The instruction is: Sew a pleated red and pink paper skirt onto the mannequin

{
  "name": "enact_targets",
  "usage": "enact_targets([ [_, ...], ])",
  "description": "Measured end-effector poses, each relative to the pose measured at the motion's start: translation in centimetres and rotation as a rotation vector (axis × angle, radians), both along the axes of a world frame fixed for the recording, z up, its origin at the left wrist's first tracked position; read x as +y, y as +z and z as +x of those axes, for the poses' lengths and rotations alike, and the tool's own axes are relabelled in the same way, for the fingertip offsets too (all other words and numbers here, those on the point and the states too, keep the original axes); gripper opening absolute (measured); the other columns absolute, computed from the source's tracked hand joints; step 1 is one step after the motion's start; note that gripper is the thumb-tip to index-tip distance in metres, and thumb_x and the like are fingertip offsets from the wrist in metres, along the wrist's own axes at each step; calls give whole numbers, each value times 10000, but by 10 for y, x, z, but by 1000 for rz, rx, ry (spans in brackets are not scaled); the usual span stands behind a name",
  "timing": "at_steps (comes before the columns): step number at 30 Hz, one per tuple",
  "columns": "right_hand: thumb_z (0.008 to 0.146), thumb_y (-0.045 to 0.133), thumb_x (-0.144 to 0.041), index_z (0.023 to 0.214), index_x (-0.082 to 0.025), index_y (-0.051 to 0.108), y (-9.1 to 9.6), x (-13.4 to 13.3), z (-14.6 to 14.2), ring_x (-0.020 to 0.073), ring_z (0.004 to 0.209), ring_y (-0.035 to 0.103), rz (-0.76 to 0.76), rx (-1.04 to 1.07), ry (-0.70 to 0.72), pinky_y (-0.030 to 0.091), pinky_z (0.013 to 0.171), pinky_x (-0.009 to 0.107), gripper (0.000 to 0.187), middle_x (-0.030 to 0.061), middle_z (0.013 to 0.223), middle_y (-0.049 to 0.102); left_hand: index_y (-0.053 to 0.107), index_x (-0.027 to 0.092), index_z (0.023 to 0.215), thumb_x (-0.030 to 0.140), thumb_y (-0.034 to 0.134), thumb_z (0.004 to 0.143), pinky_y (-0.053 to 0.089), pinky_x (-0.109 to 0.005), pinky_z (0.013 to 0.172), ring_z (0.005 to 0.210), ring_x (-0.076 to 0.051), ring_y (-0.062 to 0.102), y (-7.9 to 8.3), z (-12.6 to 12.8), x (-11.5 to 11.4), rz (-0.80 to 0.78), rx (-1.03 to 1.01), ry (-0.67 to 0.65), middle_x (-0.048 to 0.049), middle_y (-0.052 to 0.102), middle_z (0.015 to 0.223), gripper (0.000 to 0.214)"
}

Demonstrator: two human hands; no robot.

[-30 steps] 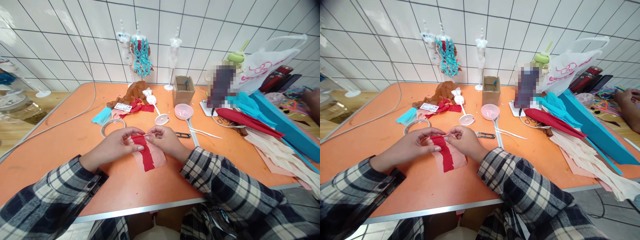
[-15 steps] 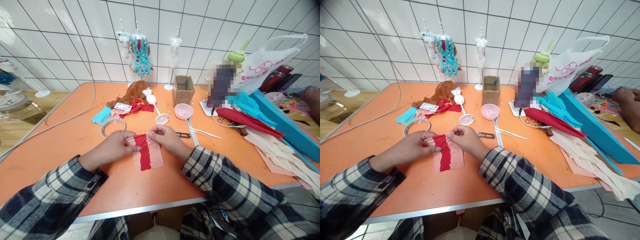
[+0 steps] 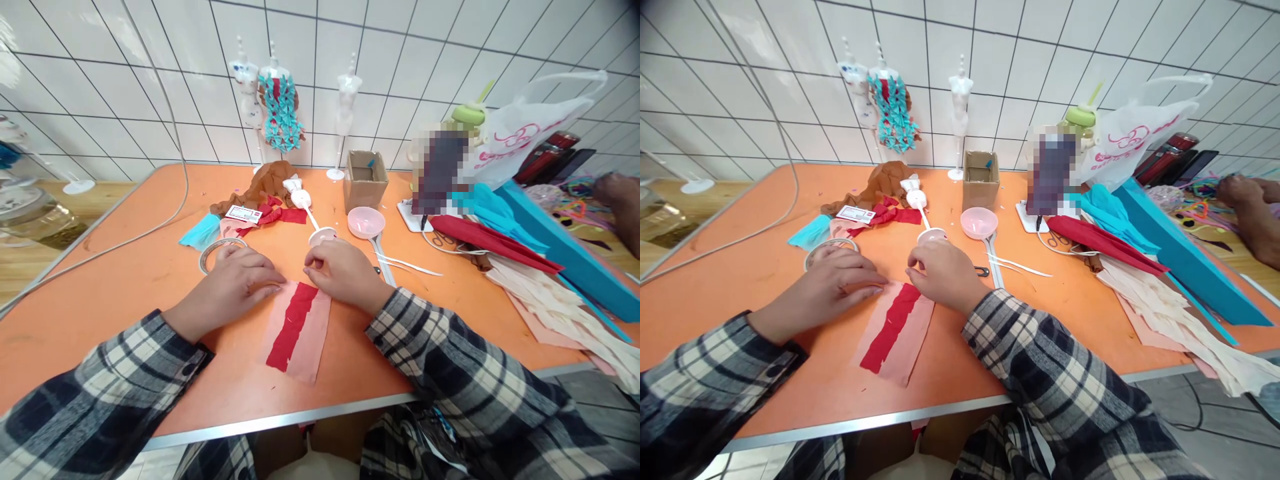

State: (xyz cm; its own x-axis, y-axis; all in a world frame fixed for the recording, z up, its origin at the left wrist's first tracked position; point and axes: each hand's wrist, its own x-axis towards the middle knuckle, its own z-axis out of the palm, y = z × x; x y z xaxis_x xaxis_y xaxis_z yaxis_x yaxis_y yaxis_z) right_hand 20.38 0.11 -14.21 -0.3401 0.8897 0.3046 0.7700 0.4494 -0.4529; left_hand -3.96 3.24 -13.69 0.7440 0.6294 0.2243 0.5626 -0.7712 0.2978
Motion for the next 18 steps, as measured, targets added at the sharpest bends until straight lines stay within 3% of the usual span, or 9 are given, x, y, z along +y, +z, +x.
enact_targets([
  [2, 870, 622, -312, 808, -205, 688, 6, -7, 2, 204, 765, 595, -121, -139, -4, 358, 641, 317, 141, 47, 792, 695, 773, 300, 966, 401, 538, 950, 280, -434, 916, 917, -239, 624, -4, 5, -3, 10, 21, -35, -35, 750, 961, 257],
  [5, 864, 636, -333, 770, -207, 703, 7, -17, 1, 195, 697, 585, -210, -256, 13, 297, 585, 318, 171, 53, 757, 704, 779, 299, 926, 379, 555, 951, 274, -428, 881, 951, -238, 619, -10, 12, -5, 21, 54, -58, -39, 750, 1007, 239],
  [10, 873, 617, -298, 781, -198, 707, 0, -22, -3, 199, 718, 610, -172, -343, 50, 270, 567, 319, 163, 67, 790, 709, 776, 310, 921, 377, 592, 933, 256, -438, 866, 969, -239, 613, -13, 14, -7, 7, 73, -58, -26, 746, 1014, 196],
  [18, 930, 543, -294, 913, -211, 706, 6, -26, -4, 185, 765, 624, -35, -419, 66, 257, 567, 312, 184, 28, 878, 690, 752, 264, 868, 297, 556, 919, 272, -468, 946, 959, -235, 619, -6, 13, -10, 2, 93, -6, -17, 743, 966, 205],
])
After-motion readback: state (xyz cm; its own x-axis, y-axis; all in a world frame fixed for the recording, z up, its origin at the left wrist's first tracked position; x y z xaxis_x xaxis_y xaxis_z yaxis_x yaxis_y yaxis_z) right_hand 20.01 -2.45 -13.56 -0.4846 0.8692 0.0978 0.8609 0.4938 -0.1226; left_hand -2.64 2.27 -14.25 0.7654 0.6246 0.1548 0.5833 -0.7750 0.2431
